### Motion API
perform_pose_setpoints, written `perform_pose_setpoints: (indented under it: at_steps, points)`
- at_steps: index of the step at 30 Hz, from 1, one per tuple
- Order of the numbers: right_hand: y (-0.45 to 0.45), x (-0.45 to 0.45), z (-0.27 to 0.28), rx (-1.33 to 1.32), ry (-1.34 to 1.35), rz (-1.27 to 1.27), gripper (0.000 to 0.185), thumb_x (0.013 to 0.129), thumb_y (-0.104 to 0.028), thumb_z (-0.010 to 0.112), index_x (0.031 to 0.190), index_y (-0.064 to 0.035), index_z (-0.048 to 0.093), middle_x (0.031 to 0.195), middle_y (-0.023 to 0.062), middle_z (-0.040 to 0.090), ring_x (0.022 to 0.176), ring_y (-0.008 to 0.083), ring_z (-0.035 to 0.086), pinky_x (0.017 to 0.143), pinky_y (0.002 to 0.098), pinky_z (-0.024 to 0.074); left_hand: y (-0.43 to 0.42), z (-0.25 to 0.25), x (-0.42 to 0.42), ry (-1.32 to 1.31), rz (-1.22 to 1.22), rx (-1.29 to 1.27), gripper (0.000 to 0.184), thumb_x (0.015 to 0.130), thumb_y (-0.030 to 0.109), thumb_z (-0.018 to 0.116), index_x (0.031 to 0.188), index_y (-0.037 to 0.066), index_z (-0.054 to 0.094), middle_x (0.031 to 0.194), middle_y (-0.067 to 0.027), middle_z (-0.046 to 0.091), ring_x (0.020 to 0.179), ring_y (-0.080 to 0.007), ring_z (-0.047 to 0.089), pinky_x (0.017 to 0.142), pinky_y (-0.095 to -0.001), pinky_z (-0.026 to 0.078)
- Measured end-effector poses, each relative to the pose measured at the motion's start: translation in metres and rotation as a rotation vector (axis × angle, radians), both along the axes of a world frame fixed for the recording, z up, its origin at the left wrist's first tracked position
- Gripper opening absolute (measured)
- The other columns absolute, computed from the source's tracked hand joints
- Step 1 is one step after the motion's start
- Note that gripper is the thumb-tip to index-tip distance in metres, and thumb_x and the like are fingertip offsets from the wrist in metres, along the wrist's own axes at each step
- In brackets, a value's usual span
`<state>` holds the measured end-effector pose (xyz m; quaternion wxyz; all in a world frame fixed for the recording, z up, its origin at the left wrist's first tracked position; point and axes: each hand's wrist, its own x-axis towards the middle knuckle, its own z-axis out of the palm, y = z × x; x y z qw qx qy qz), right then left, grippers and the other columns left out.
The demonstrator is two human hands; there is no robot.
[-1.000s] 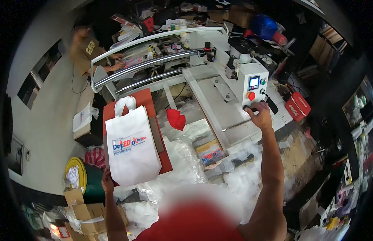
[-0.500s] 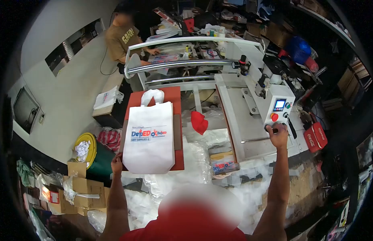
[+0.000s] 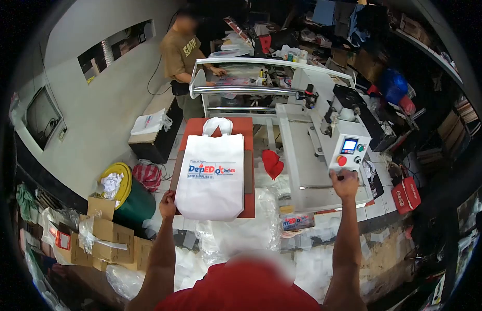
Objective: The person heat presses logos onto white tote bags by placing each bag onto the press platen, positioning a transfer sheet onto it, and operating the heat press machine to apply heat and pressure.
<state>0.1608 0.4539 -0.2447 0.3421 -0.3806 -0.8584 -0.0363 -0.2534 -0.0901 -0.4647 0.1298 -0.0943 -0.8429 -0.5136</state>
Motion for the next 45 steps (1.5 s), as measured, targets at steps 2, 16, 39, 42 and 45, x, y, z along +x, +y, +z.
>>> perform_pose_setpoints:
  at_steps: [2,16,39,42,45]
  points:
    - [-0.032,-0.019,0.005,-0.021,-0.02,0.036,0.042,0.078,-0.047,0.074,0.072,-0.0062,0.066,0.076,0.0127,0.067,0.08,0.0351,0.061,0.073,0.0484,0.0479,0.001,0.003,0.001,0.008,0.006,-0.019,0.026,0.093,0.009,0.049,0.106,-0.001,0.069,0.116,-0.0148,0.07,0.103,-0.0311,0.068,0.089,-0.0371,0.053]
    - [-0.174,-0.133,0.0,-0.147,-0.037,0.673,0.02,0.089,-0.024,0.065,0.098,-0.0069,0.066,0.095,0.0106,0.067,0.096,0.031,0.061,0.081,0.0443,0.0434,-0.056,-0.014,0.041,-0.122,0.197,0.406,0.032,0.099,0.014,0.045,0.114,-0.005,0.065,0.11,-0.0155,0.069,0.108,-0.0256,0.063,0.098,-0.0343,0.045]
    - [-0.091,-0.067,-0.037,-0.457,0.18,1.205,0.034,0.084,-0.011,0.064,0.117,-0.0033,0.06,0.116,0.0181,0.06,0.11,0.0343,0.058,0.093,0.042,0.0498,-0.094,-0.14,0.4,-0.57,0.499,-0.733,0.03,0.094,0.024,0.05,0.089,0.002,0.07,0.088,-0.0182,0.07,0.082,-0.035,0.07,0.072,-0.0453,0.058]
    - [0.061,0.004,-0.092,-0.573,0.224,0.716,0.017,0.086,-0.007,0.061,0.101,-0.0018,0.067,0.099,0.0214,0.066,0.095,0.038,0.064,0.085,0.0422,0.0518,-0.047,-0.117,0.45,-0.552,0.316,-1.024,0.031,0.092,0.026,0.051,0.092,0.002,0.07,0.093,-0.0189,0.071,0.085,-0.0392,0.068,0.075,-0.049,0.056]
    - [0.218,0.046,-0.139,-0.377,0.299,0.469,0.014,0.084,-0.004,0.063,0.096,-0.001,0.07,0.092,0.0204,0.069,0.085,0.0343,0.067,0.077,0.0397,0.0542,0.005,-0.103,0.498,-0.676,0.335,-0.85,0.03,0.091,0.028,0.05,0.098,0.007,0.071,0.097,-0.0183,0.071,0.091,-0.0388,0.067,0.084,-0.0471,0.054]
